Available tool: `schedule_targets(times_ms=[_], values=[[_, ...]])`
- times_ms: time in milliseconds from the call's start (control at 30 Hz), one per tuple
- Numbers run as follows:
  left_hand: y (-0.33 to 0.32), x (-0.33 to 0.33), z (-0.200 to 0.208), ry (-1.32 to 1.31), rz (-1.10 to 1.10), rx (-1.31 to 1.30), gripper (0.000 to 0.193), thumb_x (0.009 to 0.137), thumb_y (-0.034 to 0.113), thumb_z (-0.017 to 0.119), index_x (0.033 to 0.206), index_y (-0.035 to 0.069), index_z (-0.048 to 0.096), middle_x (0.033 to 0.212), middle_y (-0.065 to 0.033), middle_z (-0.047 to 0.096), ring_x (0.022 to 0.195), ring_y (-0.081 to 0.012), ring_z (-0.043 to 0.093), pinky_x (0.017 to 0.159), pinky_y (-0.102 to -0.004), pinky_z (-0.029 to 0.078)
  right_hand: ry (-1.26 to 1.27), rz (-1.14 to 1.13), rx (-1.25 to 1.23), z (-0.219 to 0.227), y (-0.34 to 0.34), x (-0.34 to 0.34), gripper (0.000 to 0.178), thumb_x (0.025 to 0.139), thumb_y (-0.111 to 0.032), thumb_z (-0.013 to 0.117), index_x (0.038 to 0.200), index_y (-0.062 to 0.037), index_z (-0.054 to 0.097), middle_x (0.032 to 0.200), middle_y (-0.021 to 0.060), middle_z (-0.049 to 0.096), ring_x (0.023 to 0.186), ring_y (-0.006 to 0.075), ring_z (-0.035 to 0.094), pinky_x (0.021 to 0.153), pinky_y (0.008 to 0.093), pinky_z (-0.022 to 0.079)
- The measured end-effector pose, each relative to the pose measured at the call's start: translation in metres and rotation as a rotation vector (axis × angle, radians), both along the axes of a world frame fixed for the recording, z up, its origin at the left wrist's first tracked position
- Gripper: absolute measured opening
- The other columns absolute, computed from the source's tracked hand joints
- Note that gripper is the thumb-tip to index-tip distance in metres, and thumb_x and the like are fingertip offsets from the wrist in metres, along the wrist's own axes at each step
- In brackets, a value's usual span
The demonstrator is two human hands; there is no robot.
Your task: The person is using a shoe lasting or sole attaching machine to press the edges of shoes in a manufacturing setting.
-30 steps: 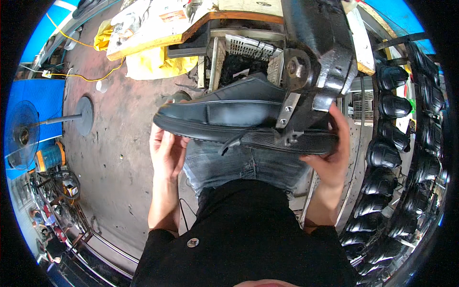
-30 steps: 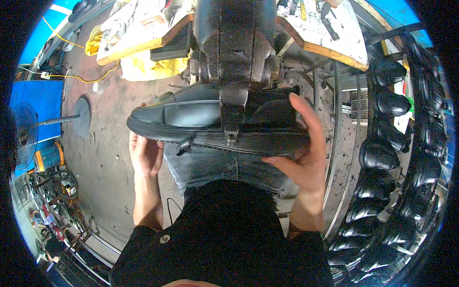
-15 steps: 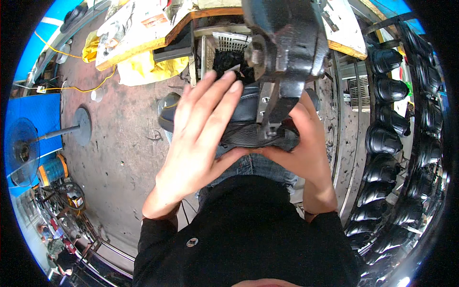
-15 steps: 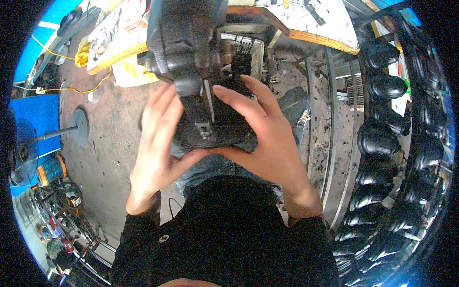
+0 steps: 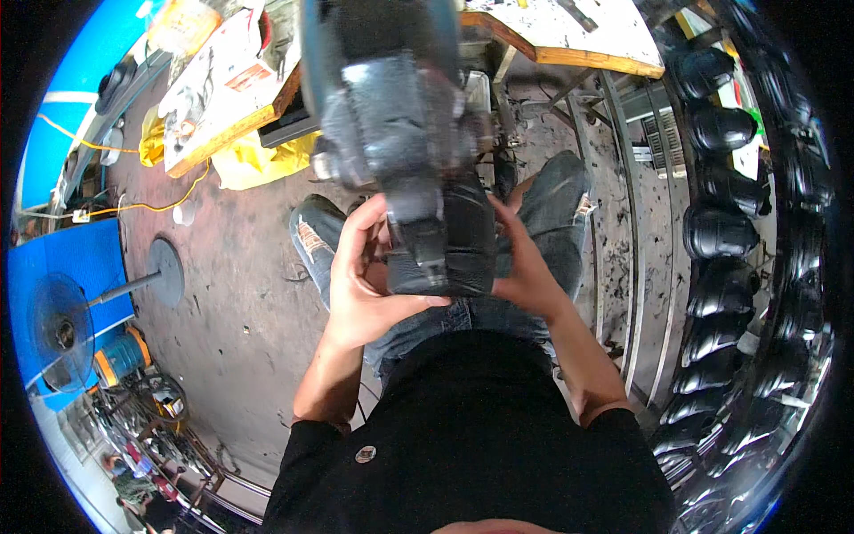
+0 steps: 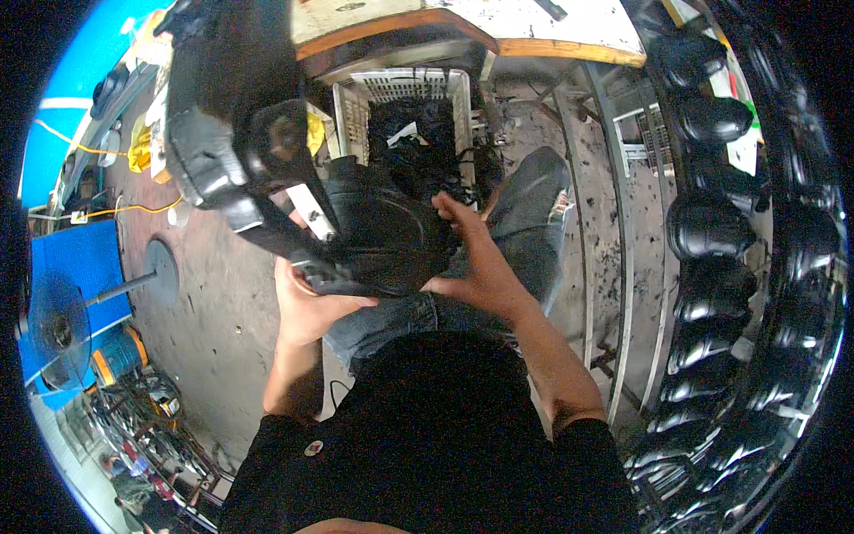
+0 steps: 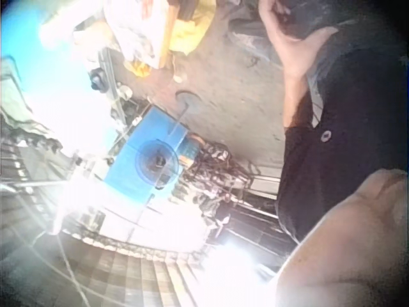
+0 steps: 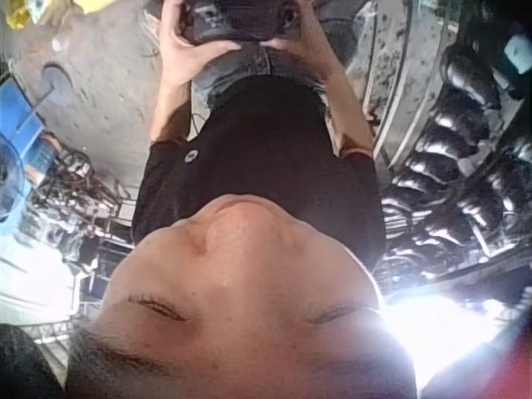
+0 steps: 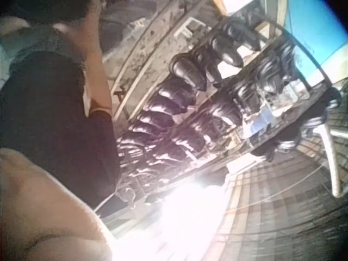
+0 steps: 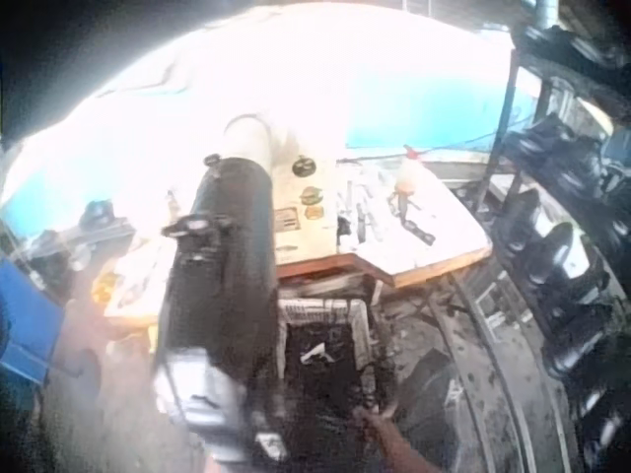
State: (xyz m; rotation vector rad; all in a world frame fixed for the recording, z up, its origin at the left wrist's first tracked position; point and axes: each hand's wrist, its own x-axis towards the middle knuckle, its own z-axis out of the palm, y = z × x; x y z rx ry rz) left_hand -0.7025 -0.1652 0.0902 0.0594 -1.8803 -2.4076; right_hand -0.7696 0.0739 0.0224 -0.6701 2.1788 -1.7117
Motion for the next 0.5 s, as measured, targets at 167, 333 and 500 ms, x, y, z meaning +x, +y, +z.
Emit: schedule_targets(times_ms=[167, 333, 500], values=[[0.008, 0.005, -0.013, -0.009, 0.105, 0.187, 0.114, 0.056, -0.011, 0.093, 0.15, 0.004, 0.031, 0.135, -0.0102, 0.057, 0.122, -0.0226, 0.06, 0.098, -0.0387, 0.056, -0.191, 0.071, -0.02, -0.031, 0.049, -0.011, 0.085, 0.061, 0.009, 0.08, 0.14, -0.0075, 0.054, 0.144, 0.0123, 0.054, 0.14, 0.0286, 0.047, 0.119, 0.0432, 0.036], [0.023, 0.0, -0.014, -0.086, 0.11, 0.21, 0.118, 0.057, -0.012, 0.092, 0.152, 0.007, 0.026, 0.131, -0.0111, 0.059, 0.116, -0.0231, 0.063, 0.096, -0.0387, 0.058, 0.044, 0.03, -0.171, 0.025, 0.103, -0.043, 0.075, 0.06, 0.004, 0.081, 0.131, -0.0057, 0.06, 0.135, 0.0159, 0.058, 0.134, 0.0342, 0.051, 0.114, 0.0464, 0.039], [0.027, 0.005, -0.019, -0.245, 0.151, 0.626, 0.115, 0.062, -0.016, 0.087, 0.155, 0.007, 0.024, 0.132, -0.0112, 0.059, 0.112, -0.0238, 0.065, 0.092, -0.0379, 0.058, 0.244, -0.092, -0.146, 0.115, 0.101, -0.061, 0.083, 0.059, -0.015, 0.093, 0.133, -0.0018, 0.058, 0.128, 0.0154, 0.061, 0.121, 0.0311, 0.057, 0.107, 0.0423, 0.045]])
